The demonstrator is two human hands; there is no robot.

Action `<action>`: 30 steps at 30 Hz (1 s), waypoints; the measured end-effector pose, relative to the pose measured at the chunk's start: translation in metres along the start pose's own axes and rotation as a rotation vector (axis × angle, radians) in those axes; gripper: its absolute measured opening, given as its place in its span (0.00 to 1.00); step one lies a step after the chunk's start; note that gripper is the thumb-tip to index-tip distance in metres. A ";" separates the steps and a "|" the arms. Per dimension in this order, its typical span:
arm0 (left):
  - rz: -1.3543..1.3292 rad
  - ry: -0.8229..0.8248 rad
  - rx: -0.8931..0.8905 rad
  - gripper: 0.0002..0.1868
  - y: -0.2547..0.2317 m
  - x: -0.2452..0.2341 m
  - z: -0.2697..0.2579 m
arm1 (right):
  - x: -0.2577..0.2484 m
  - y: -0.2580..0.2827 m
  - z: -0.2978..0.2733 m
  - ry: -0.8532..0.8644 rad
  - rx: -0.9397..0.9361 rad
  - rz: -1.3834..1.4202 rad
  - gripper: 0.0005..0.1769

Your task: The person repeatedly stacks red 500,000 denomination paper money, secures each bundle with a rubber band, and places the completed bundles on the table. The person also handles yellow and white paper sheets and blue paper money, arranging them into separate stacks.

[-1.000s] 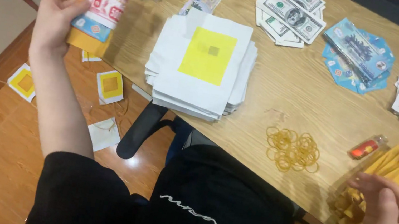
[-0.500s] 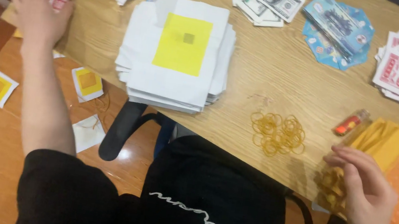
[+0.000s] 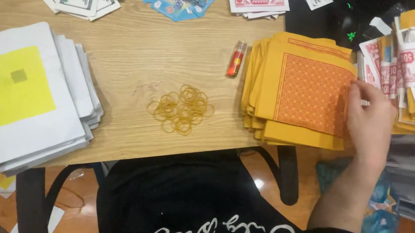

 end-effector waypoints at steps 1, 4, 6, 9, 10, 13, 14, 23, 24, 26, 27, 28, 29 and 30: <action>0.008 -0.007 0.003 0.22 -0.014 -0.002 0.001 | 0.006 -0.008 -0.002 -0.001 -0.003 0.011 0.18; 0.164 -0.008 -0.145 0.27 -0.012 -0.007 0.000 | 0.007 0.011 -0.014 -0.085 -0.317 -0.167 0.13; 0.257 -0.038 0.368 0.20 -0.014 -0.005 -0.004 | 0.004 0.036 -0.027 0.210 -0.387 0.011 0.25; 0.236 -0.048 0.399 0.17 -0.024 -0.005 -0.007 | 0.023 0.039 -0.043 0.320 -0.635 -0.140 0.33; 0.237 -0.046 0.400 0.17 -0.021 -0.003 -0.003 | 0.021 0.040 -0.046 0.321 -0.633 -0.138 0.33; 0.291 -0.051 0.412 0.18 -0.020 -0.001 0.001 | 0.029 0.044 -0.053 0.332 -0.693 -0.292 0.41; 0.244 -0.053 0.339 0.18 -0.022 -0.001 0.004 | 0.031 0.040 -0.054 0.299 -0.681 -0.384 0.36; 0.305 -0.058 0.016 0.26 -0.021 -0.010 0.003 | 0.054 0.010 -0.048 -0.128 -0.698 -0.726 0.27; 0.358 -0.062 0.016 0.27 -0.019 -0.008 0.003 | 0.050 0.011 -0.047 -0.149 -0.701 -0.597 0.22; 0.389 -0.071 0.025 0.28 -0.025 -0.008 0.001 | 0.052 -0.001 -0.043 -0.125 -0.689 -0.420 0.22; 0.416 -0.071 0.045 0.28 -0.030 -0.007 0.001 | 0.052 -0.009 -0.039 -0.098 -0.660 -0.250 0.23; 0.418 -0.079 0.039 0.28 -0.026 -0.006 0.001 | 0.053 -0.011 -0.037 -0.100 -0.669 -0.246 0.23; 0.465 -0.097 0.069 0.31 -0.025 -0.004 0.000 | 0.050 -0.016 -0.034 -0.139 -0.644 -0.278 0.20; 0.512 -0.115 0.098 0.34 -0.024 -0.001 0.000 | 0.047 -0.021 -0.032 -0.177 -0.619 -0.309 0.17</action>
Point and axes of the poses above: each hand's wrist, its own z-axis towards the middle knuckle, its own x-axis out of the palm, y = z × x, the point moved 7 cm from there along z, towards the middle knuckle, and after that the axes turned 12 degrees about -z, right-handed, at the moved point
